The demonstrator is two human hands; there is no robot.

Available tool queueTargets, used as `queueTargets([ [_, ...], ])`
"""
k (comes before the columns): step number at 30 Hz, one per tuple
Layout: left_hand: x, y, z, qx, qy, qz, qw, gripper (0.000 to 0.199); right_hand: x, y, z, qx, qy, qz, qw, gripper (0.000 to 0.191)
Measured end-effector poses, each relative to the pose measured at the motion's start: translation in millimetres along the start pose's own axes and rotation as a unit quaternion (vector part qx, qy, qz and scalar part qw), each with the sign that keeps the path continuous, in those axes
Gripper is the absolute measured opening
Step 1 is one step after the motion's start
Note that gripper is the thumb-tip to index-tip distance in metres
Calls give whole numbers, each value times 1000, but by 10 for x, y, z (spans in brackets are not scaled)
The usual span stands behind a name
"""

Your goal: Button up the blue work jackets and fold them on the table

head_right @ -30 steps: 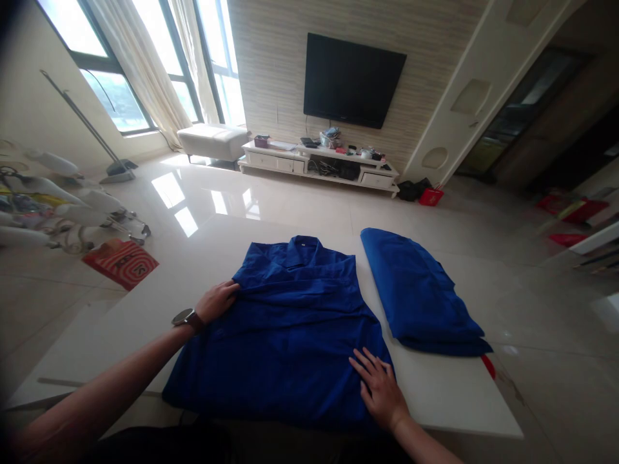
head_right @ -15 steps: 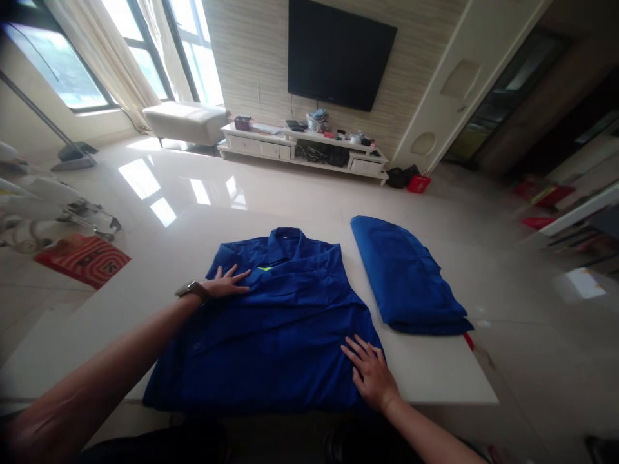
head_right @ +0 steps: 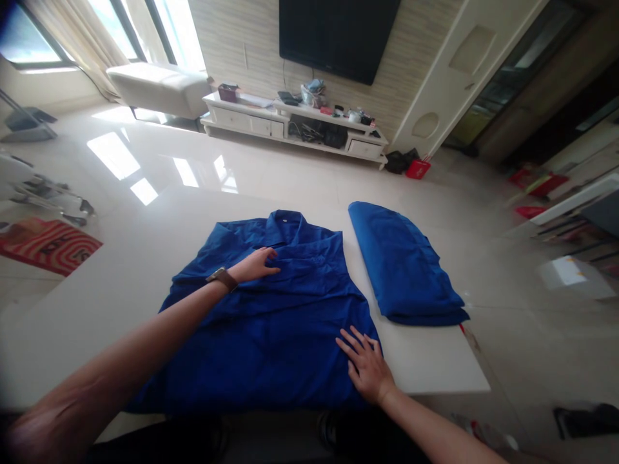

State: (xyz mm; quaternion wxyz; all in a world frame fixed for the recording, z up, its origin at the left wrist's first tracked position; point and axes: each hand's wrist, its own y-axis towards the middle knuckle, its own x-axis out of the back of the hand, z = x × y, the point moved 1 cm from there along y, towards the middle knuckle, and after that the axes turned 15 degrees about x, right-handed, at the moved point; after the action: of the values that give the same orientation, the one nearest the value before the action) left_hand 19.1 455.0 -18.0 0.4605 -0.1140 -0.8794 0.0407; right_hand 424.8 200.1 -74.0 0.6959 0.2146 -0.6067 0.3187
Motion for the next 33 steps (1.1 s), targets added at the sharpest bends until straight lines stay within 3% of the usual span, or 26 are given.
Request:
queueTargets([
  [3,-146,79,-321,13,-19,49,999,54,12,8,3,-6,4,-2,1000,75],
  [5,-162,-9,-486,10,-4,21,1000,39,25,17,9,-9,8,-2,1000,75],
  [8,-189,-444,-675,-67,12,-44,997,32,32,25,13,-6,18,-2,1000,73],
  [9,-217,-637,-711,-109,33,-28,993,32,30,27,12,-4,21,-3,1000,73],
  [11,-284,-992,-729,-181,92,69,977,31,19,27,8,-4,25,-9,1000,73],
  [13,-312,-1187,-681,-199,110,166,959,32,7,27,6,-8,27,-17,999,73],
  [14,-302,-1198,-645,-188,100,186,959,31,2,28,8,-9,28,-21,999,73],
  [16,-253,-1059,-573,-145,60,153,976,31,-2,31,13,-10,28,-26,999,73],
  [18,-214,-785,-525,-98,33,73,992,35,-2,36,18,-9,28,-28,999,73],
  [20,-233,-491,-522,-80,40,36,995,38,-2,40,21,-8,26,-30,999,73],
  [23,-341,-161,-578,-81,97,80,989,41,-5,41,18,-6,25,-28,999,72],
  [26,-375,19,-623,-65,120,97,986,25,-8,37,13,-7,27,-23,999,71],
  [30,-159,102,-513,-31,30,-49,998,27,-4,34,12,-8,32,-24,999,72],
  [33,76,-7,-197,11,-25,-133,991,42,-1,39,11,-7,35,-28,999,72],
])
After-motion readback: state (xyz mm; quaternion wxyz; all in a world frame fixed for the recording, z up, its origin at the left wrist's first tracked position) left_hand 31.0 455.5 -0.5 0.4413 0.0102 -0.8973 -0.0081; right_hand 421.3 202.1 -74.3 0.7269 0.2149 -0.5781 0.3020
